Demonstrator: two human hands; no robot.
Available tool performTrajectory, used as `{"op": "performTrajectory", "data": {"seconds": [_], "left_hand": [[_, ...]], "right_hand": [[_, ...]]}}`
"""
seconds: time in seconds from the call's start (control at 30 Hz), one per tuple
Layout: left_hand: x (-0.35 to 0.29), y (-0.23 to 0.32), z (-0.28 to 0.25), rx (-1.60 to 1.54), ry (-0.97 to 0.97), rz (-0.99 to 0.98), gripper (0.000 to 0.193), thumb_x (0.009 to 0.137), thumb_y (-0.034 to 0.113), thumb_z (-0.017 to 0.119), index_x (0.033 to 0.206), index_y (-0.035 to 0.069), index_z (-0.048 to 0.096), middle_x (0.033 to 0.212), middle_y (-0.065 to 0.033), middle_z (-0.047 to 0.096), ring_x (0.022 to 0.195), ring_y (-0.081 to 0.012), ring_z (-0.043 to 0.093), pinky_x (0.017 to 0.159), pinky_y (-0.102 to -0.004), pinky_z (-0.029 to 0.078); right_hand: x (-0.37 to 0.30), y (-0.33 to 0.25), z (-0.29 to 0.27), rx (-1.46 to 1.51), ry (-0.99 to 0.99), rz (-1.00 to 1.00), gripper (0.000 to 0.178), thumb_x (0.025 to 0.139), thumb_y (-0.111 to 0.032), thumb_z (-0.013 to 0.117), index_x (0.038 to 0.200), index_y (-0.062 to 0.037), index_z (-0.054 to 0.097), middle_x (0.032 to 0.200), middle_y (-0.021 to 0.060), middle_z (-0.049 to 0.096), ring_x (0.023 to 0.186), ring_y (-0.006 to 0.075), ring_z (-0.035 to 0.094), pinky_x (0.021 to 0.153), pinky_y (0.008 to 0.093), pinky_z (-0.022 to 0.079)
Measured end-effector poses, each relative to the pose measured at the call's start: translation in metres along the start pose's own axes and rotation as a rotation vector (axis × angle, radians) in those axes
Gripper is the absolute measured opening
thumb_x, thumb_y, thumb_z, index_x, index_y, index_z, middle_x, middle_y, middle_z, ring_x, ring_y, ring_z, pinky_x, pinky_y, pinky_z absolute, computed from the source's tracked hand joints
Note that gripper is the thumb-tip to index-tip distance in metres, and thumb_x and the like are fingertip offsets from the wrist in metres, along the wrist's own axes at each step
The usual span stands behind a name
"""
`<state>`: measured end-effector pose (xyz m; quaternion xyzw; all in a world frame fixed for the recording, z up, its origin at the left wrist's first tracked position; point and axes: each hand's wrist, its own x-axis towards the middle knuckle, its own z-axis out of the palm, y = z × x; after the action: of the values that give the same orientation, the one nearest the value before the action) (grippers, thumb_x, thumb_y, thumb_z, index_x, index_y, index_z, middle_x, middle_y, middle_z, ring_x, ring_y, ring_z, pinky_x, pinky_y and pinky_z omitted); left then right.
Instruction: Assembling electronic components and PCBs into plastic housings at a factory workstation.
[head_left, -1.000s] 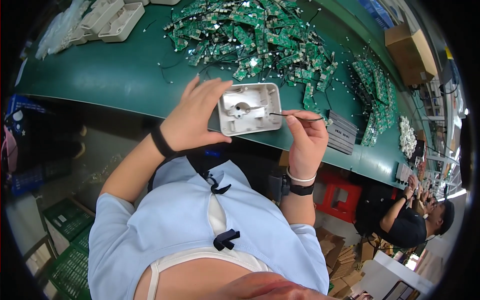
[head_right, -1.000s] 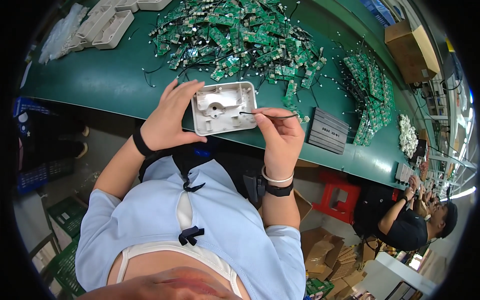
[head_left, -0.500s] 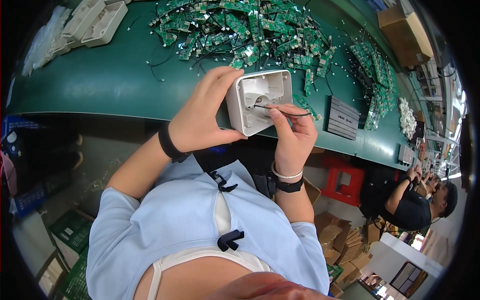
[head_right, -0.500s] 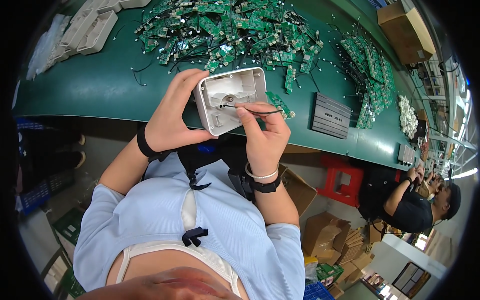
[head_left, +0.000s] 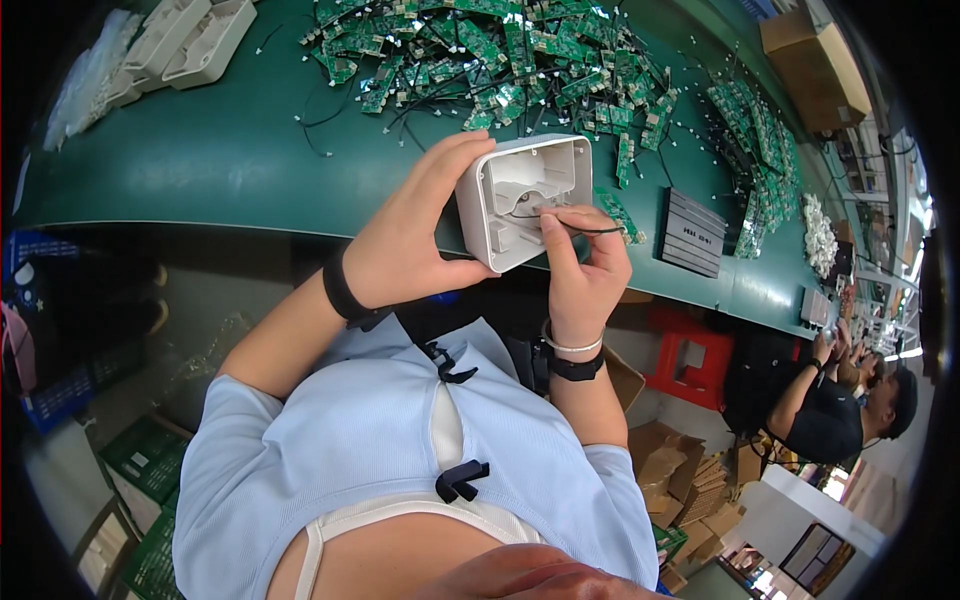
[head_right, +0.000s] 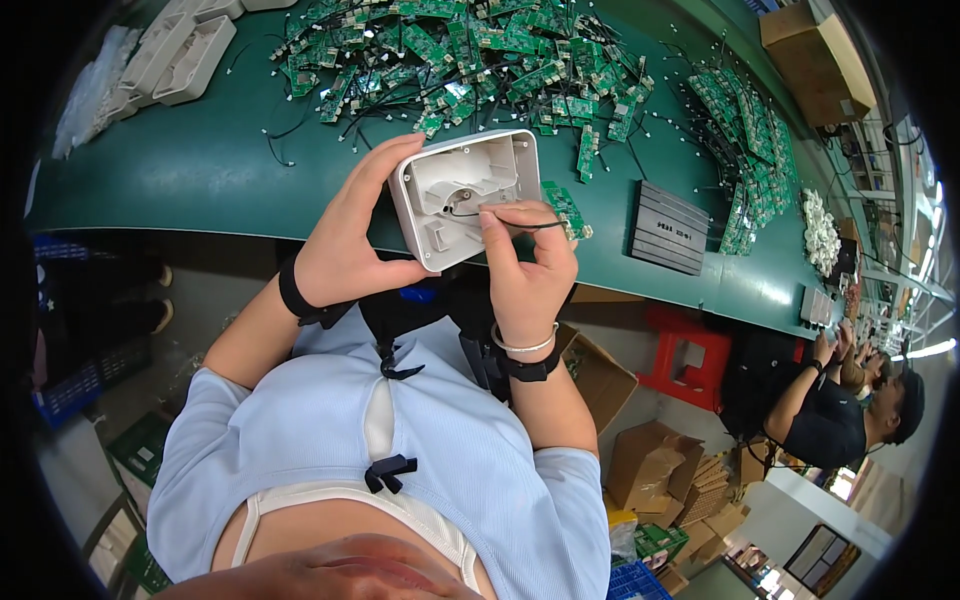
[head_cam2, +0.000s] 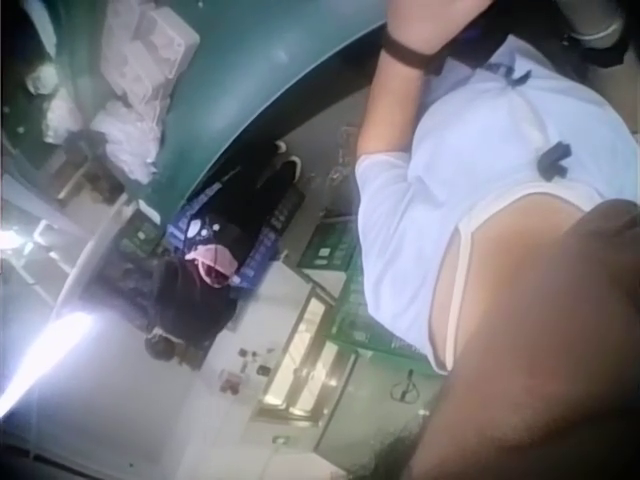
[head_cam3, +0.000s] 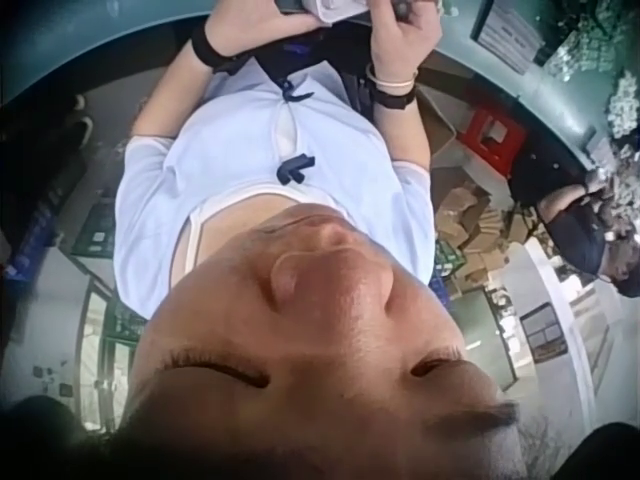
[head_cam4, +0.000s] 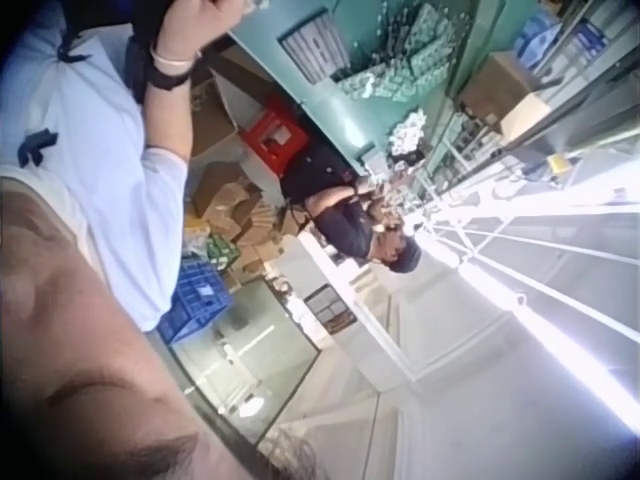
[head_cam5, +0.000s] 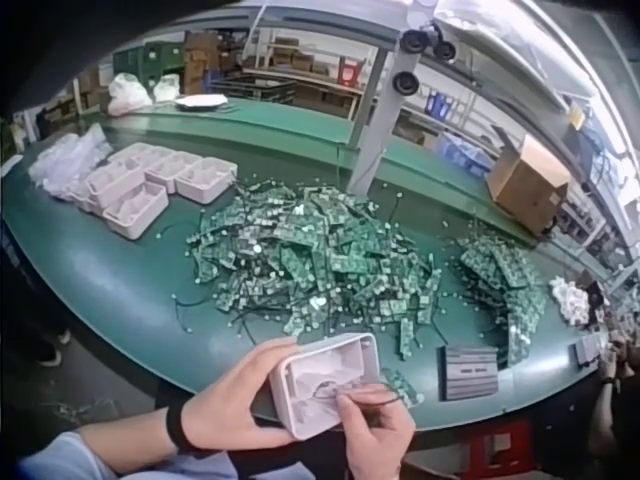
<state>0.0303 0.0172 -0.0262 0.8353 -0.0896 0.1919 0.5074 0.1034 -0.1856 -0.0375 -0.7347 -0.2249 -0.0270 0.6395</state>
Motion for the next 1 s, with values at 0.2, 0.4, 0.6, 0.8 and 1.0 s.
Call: {"op": "performTrajectory", "data": {"seconds": [0.2, 0.4, 0.6, 0.8, 1.0], "left_hand": [[-0.003, 0.001, 0.005, -0.162, 0.000, -0.105, 0.100, 0.067, 0.015, 0.090, 0.152, 0.006, 0.038, 0.151, -0.0196, 0.040, 0.141, -0.0398, 0.042, 0.116, -0.0444, 0.038], [0.004, 0.003, -0.012, 0.249, -0.004, -0.101, 0.100, 0.067, 0.019, 0.090, 0.152, 0.006, 0.038, 0.150, -0.0201, 0.041, 0.135, -0.0406, 0.043, 0.112, -0.0441, 0.040], [0.004, -0.004, -0.017, 0.377, -0.001, -0.087, 0.095, 0.069, 0.023, 0.091, 0.149, 0.005, 0.043, 0.146, -0.0178, 0.046, 0.126, -0.0369, 0.048, 0.102, -0.0409, 0.044], [0.017, 0.035, -0.026, -0.159, -0.005, -0.182, 0.067, 0.078, 0.020, 0.085, 0.138, 0.004, 0.057, 0.127, -0.0111, 0.064, 0.108, -0.0255, 0.063, 0.094, -0.0367, 0.049], [0.032, 0.035, -0.013, -0.253, -0.151, -0.150, 0.022, 0.090, 0.011, 0.073, 0.110, 0.004, 0.070, 0.097, -0.0088, 0.072, 0.082, -0.0229, 0.066, 0.077, -0.0354, 0.052]], "right_hand": [[0.000, -0.010, 0.000, 0.107, 0.100, 0.012, 0.013, 0.095, 0.004, 0.069, 0.107, 0.0033, 0.066, 0.103, 0.0126, 0.073, 0.096, 0.0167, 0.068, 0.088, 0.0275, 0.052], [0.021, -0.018, -0.014, 0.421, 0.056, 0.180, 0.012, 0.101, -0.001, 0.062, 0.111, 0.0034, 0.066, 0.107, 0.0175, 0.073, 0.093, 0.0200, 0.073, 0.079, 0.0262, 0.057], [0.026, -0.017, -0.021, 0.574, -0.024, 0.280, 0.014, 0.100, -0.001, 0.064, 0.113, 0.0027, 0.066, 0.110, 0.0183, 0.073, 0.093, 0.0223, 0.074, 0.075, 0.0257, 0.057], [0.028, -0.019, -0.023, 0.590, -0.183, 0.165, 0.014, 0.098, 0.001, 0.066, 0.112, 0.0021, 0.068, 0.110, 0.0166, 0.073, 0.098, 0.0227, 0.072, 0.083, 0.0296, 0.056], [0.025, -0.038, -0.017, 0.402, -0.202, 0.048, 0.015, 0.092, 0.007, 0.069, 0.106, 0.0023, 0.071, 0.109, 0.0160, 0.073, 0.100, 0.0232, 0.070, 0.088, 0.0308, 0.054]]}}
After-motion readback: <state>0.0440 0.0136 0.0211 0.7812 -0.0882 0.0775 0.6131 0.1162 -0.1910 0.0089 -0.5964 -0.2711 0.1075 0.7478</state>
